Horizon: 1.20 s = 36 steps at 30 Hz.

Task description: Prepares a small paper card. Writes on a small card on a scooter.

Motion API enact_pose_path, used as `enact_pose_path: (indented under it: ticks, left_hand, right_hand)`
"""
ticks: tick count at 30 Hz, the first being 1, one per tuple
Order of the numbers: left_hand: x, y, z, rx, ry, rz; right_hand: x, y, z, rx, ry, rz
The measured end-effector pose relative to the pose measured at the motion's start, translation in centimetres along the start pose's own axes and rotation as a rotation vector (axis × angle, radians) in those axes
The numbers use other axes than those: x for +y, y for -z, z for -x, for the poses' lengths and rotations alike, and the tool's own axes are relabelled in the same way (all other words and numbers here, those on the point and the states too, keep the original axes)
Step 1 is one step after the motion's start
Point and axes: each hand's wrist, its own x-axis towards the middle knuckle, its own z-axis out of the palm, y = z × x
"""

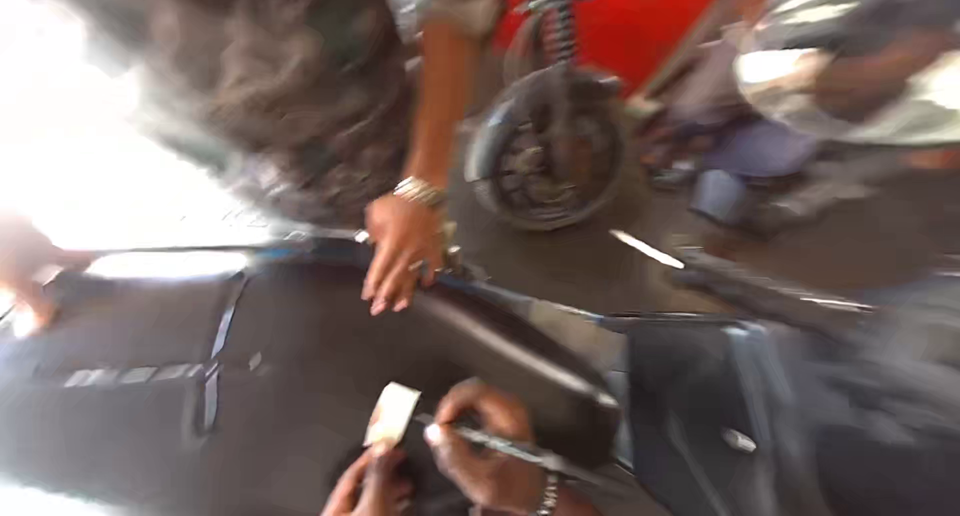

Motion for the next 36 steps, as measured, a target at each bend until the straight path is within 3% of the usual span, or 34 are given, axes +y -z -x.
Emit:
enact_pose_path:
  ticks: [4, 9, 13, 16, 36]
  left_hand:
    - [0.1, -1.5, -0.1, 0.124, 0.093, 0.112]
    - [-0.7, -0.5, -1.0, 0.083, 0.109, 0.17]
    - [-1.7, -0.5, -1.1, 0.082, 0.052, 0.209]
    - [-2.2, -0.8, -1.2, 0.118, -0.029, 0.182]
    - [-2.7, -0.6, -1.3, 0.132, -0.064, 0.133]
  right_hand:
    - [4.6, -1.2, 1.7, -0.008, 0.031, 0.08]
    - [4.7, -0.9, 1.5, -0.198, -0.01, 0.189]
    - [4.6, -0.2, 0.6, -0.321, 0.015, 0.387]
    - [4.8, -0.5, 0.3, -0.371, -0.025, 0.387]
    - [5.4, -1.1, -0.2, -0.433, -0.041, 0.454]
